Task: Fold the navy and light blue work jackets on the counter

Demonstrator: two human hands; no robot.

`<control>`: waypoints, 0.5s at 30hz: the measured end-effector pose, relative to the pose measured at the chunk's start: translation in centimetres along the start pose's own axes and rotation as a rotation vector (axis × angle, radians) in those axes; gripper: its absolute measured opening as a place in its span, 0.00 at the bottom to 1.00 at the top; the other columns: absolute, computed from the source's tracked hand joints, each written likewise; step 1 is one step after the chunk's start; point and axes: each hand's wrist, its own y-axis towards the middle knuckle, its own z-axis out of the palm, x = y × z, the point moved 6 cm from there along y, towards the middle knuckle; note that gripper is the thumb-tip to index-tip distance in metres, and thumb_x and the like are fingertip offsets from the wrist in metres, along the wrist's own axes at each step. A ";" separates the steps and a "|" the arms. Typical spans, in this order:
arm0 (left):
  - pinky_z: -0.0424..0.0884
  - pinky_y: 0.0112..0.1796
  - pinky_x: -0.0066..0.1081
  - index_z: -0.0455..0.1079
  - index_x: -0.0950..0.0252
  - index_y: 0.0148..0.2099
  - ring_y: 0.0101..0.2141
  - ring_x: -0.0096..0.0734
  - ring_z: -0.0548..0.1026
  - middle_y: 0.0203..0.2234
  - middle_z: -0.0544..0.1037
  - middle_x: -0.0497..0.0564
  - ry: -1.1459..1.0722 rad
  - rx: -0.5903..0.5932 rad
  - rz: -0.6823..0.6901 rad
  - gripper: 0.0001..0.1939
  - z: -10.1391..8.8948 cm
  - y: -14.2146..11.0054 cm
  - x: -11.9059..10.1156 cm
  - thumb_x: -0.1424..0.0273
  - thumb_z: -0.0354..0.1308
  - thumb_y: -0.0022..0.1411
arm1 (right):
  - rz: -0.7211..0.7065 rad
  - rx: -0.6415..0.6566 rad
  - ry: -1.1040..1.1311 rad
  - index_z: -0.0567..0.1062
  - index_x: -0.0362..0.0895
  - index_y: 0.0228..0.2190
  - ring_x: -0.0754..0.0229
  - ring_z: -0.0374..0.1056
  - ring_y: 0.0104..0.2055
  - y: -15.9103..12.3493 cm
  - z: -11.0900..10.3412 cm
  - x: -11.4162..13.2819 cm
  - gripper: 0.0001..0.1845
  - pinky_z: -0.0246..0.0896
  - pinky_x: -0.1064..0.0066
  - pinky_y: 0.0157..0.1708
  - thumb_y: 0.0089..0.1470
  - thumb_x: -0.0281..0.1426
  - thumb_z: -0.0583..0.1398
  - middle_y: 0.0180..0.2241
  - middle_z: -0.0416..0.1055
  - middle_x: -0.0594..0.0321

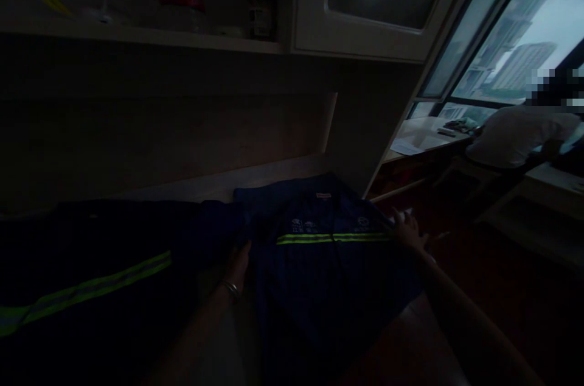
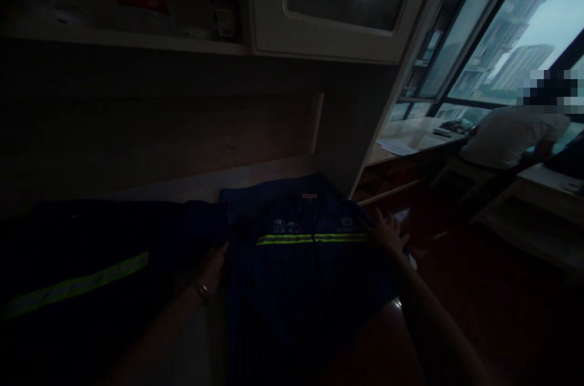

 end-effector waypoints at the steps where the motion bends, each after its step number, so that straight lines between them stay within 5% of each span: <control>1: 0.73 0.46 0.36 0.72 0.62 0.47 0.44 0.35 0.78 0.47 0.79 0.55 0.007 0.035 0.012 0.15 0.3 -0.5 0.3 0.63 0.63 0.58 | 0.002 0.048 0.011 0.49 0.50 0.66 0.34 0.39 0.68 0.2 0.5 0.8 0.45 0.36 0.25 0.55 0.55 0.59 0.46 0.68 0.44 0.47; 4: 0.72 0.48 0.39 0.74 0.64 0.43 0.45 0.40 0.78 0.46 0.80 0.57 0.065 0.156 -0.013 0.17 1.1 -1.8 1.5 0.62 0.67 0.53 | 0.001 0.173 0.026 0.53 0.46 0.66 0.30 0.51 0.63 1.2 1.4 2.5 0.48 0.39 0.25 0.53 0.52 0.60 0.47 0.62 0.57 0.41; 9: 0.72 0.48 0.39 0.74 0.64 0.40 0.44 0.40 0.79 0.40 0.82 0.55 0.100 0.116 0.007 0.09 1.0 -2.1 2.4 0.66 0.62 0.58 | -0.179 0.156 -0.087 0.76 0.49 0.49 0.35 0.66 0.53 2.0 1.0 4.5 0.25 0.53 0.34 0.50 0.58 0.43 0.49 0.53 0.68 0.44; 15: 0.72 0.48 0.40 0.73 0.64 0.45 0.45 0.41 0.78 0.41 0.81 0.56 0.039 0.122 0.050 0.14 1.2 -4.0 2.0 0.62 0.60 0.60 | -0.226 0.096 -0.051 0.75 0.46 0.51 0.45 0.70 0.49 0.7 -0.7 4.8 0.28 0.65 0.58 0.43 0.61 0.43 0.44 0.53 0.70 0.48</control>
